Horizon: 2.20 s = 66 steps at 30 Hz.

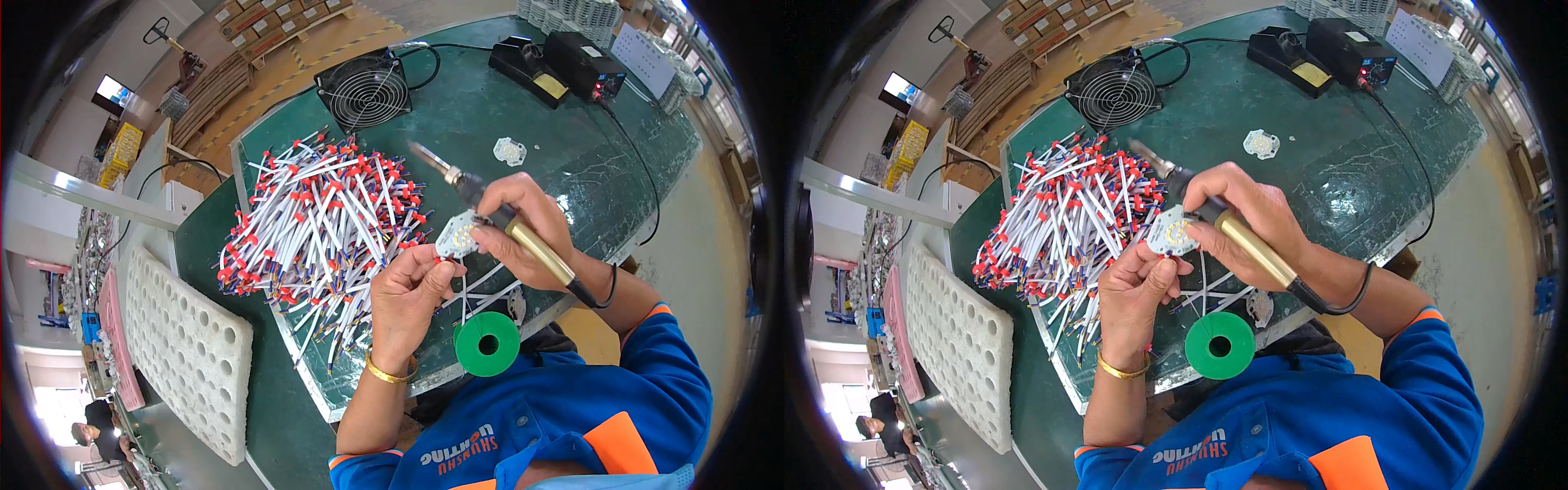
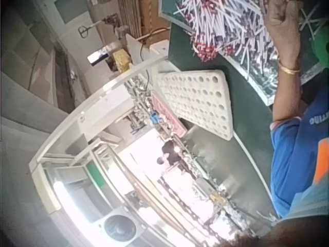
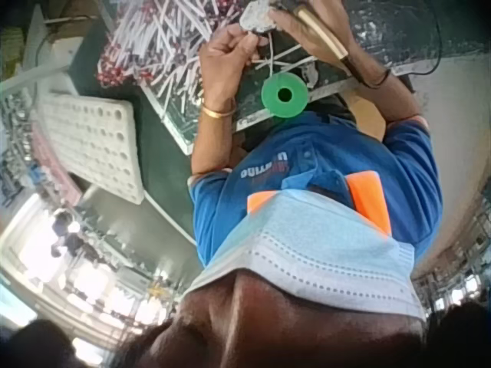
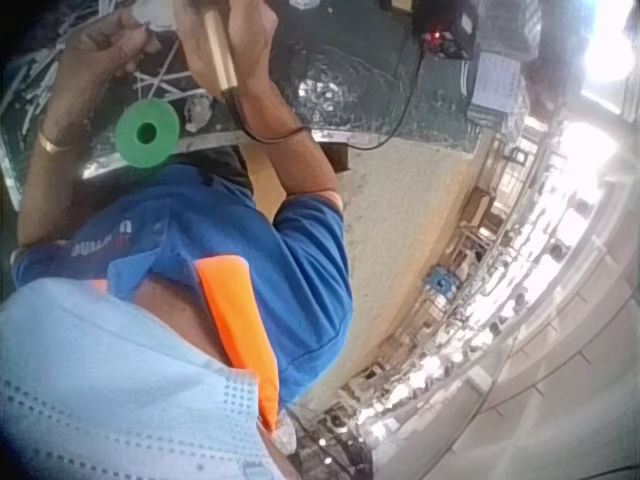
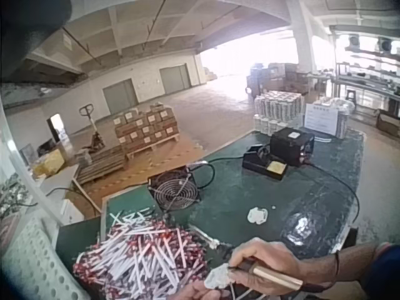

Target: The person moves a tray of components aside by hand and solders wires onto LED circuit boards using a soldering iron and solder wire.

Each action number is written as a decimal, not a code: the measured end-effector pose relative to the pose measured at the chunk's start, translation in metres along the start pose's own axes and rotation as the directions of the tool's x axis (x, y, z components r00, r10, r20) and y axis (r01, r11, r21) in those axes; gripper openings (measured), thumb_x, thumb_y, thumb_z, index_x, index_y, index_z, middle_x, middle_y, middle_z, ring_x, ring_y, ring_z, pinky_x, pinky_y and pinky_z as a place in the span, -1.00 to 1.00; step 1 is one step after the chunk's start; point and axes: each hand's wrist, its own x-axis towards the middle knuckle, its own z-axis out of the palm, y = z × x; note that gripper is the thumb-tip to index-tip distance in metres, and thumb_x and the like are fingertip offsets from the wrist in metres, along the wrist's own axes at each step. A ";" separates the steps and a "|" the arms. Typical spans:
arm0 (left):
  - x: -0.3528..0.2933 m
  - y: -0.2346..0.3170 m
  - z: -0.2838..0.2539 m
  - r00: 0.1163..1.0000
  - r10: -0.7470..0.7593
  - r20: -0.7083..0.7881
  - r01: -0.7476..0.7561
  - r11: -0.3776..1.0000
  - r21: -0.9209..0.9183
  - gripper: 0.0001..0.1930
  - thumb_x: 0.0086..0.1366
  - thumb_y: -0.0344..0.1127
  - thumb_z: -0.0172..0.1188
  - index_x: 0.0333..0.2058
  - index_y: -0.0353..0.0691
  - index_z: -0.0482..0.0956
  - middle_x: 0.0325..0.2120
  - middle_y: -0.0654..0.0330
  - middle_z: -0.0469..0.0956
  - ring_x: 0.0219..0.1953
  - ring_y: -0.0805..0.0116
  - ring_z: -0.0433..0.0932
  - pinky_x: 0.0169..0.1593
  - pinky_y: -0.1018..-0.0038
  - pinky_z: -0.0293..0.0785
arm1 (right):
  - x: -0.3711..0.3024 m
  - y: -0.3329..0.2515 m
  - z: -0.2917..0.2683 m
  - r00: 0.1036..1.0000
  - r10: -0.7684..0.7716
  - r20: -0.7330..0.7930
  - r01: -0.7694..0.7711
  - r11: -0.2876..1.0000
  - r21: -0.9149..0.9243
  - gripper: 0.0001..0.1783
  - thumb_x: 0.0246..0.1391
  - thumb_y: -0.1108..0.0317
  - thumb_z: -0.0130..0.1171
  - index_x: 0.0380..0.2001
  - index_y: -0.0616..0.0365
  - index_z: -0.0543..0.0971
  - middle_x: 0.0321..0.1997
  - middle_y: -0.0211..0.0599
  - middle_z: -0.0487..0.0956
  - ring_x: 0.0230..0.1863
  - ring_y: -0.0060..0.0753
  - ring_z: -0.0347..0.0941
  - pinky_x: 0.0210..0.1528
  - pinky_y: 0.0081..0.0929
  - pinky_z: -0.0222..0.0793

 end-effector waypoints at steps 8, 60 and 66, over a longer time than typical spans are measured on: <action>0.000 0.002 -0.001 0.999 -0.030 0.012 0.029 0.999 0.039 -0.79 0.25 -0.34 0.17 -0.19 -0.32 0.52 -0.42 0.20 0.62 -0.56 0.69 0.42 -0.48 0.76 0.36 | 0.001 0.003 0.004 0.968 -0.248 -0.028 0.244 0.966 -0.087 -0.68 -0.14 0.59 0.24 -0.30 0.19 0.38 -0.36 -0.20 0.50 -0.46 -0.16 0.49 -0.43 -0.40 0.39; -0.003 0.002 0.005 0.999 0.039 -0.002 -0.036 0.950 0.310 -0.89 0.09 -0.53 0.24 -0.36 -0.34 0.55 -0.60 0.39 0.49 -0.55 0.74 0.37 -0.47 0.75 0.29 | 0.011 0.004 -0.009 0.945 -0.170 0.280 0.168 0.985 0.033 -0.73 -0.12 0.55 0.13 -0.29 0.12 0.37 -0.45 -0.30 0.44 -0.50 -0.16 0.38 -0.46 -0.40 0.30; -0.004 0.004 0.007 0.999 0.019 -0.040 -0.005 0.942 0.334 -0.92 0.05 -0.50 0.26 -0.44 -0.34 0.56 -0.63 0.37 0.50 -0.57 0.73 0.37 -0.50 0.72 0.29 | 0.013 0.004 -0.010 0.918 -0.096 0.384 0.084 0.995 0.049 -0.72 -0.12 0.56 0.13 -0.28 0.12 0.36 -0.49 -0.25 0.45 -0.52 -0.16 0.38 -0.49 -0.40 0.28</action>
